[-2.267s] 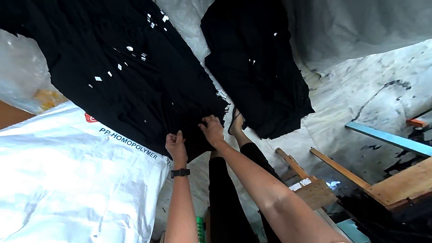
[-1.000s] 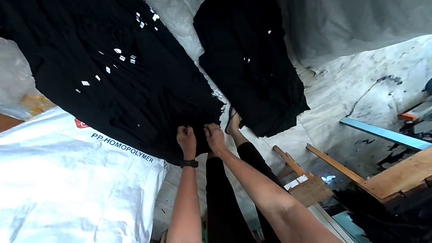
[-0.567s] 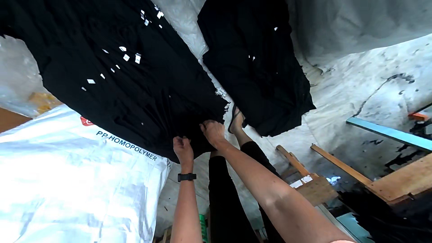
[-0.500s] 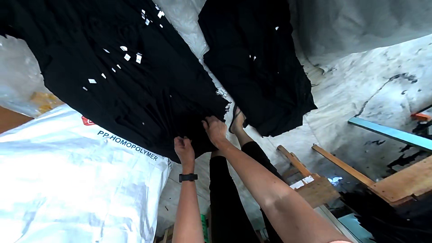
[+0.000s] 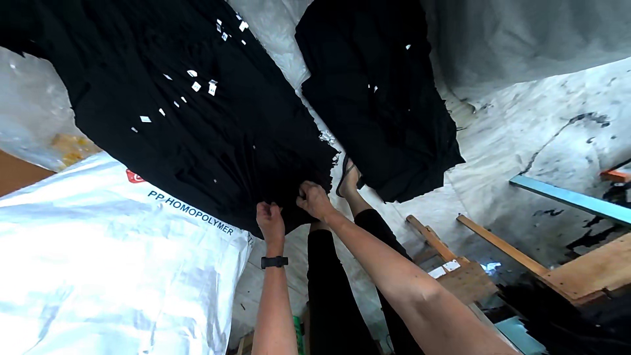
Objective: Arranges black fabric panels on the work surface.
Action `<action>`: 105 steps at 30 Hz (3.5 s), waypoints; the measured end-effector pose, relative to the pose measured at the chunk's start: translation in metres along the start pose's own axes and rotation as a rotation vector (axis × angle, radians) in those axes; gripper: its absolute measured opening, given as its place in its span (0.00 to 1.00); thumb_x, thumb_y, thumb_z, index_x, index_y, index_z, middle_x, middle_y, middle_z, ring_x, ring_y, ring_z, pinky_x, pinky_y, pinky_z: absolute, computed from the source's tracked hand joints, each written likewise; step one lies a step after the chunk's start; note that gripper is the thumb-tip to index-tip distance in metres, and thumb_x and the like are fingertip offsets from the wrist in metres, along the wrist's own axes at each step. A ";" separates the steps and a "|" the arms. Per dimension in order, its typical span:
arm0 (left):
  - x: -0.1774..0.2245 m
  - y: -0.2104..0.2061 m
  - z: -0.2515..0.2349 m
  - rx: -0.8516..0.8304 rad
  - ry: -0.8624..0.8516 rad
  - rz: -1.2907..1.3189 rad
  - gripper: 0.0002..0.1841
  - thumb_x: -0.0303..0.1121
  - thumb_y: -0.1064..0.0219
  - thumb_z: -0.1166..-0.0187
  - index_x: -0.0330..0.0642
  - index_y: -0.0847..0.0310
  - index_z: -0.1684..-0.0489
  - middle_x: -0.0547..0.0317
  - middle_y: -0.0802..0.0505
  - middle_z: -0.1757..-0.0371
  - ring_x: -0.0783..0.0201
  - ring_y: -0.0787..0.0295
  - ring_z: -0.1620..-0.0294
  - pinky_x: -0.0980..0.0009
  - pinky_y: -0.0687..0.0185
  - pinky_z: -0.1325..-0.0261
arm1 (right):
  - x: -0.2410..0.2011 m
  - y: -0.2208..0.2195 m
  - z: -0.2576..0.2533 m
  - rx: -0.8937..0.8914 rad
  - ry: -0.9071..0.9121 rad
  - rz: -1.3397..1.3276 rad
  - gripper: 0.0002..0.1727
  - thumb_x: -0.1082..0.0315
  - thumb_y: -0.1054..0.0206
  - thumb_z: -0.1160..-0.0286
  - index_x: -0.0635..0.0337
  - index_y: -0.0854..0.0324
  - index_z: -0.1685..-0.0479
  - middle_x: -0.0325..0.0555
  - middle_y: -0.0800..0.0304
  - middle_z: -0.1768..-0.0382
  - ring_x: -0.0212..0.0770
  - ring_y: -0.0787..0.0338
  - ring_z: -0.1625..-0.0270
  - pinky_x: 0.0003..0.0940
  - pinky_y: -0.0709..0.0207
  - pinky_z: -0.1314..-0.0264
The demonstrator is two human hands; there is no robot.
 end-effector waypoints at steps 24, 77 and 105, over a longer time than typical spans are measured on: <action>0.021 -0.070 -0.028 -0.166 0.135 -0.177 0.21 0.40 0.44 0.08 0.33 0.26 0.27 0.37 0.14 0.34 0.46 0.15 0.35 0.48 0.21 0.32 | -0.023 -0.020 0.044 -0.434 -0.004 0.133 0.28 0.65 0.41 0.13 0.68 0.32 0.16 0.61 0.33 0.14 0.56 0.39 0.10 0.52 0.51 0.10; 0.041 -0.059 -0.044 -0.350 -0.651 -0.893 0.12 0.24 0.35 0.19 0.30 0.20 0.41 0.38 0.28 0.16 0.40 0.09 0.44 0.45 0.10 0.49 | -0.017 -0.023 0.033 -0.334 0.054 0.028 0.23 0.74 0.48 0.13 0.68 0.25 0.22 0.62 0.24 0.20 0.57 0.29 0.15 0.46 0.40 0.13; 0.013 -0.030 -0.056 -0.355 -1.003 -0.967 0.05 0.19 0.36 0.22 0.24 0.17 0.67 0.35 0.13 0.30 0.40 0.05 0.50 0.50 0.09 0.54 | 0.006 -0.013 0.025 -0.259 -0.011 -0.014 0.24 0.71 0.51 0.10 0.59 0.23 0.20 0.53 0.24 0.18 0.52 0.29 0.14 0.49 0.38 0.13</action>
Point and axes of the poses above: each hand's wrist, its own z-axis away from the middle knuckle, its own y-axis out of the back of the hand, x = y × z, the point moved 1 cm from there along -z, towards the middle knuckle
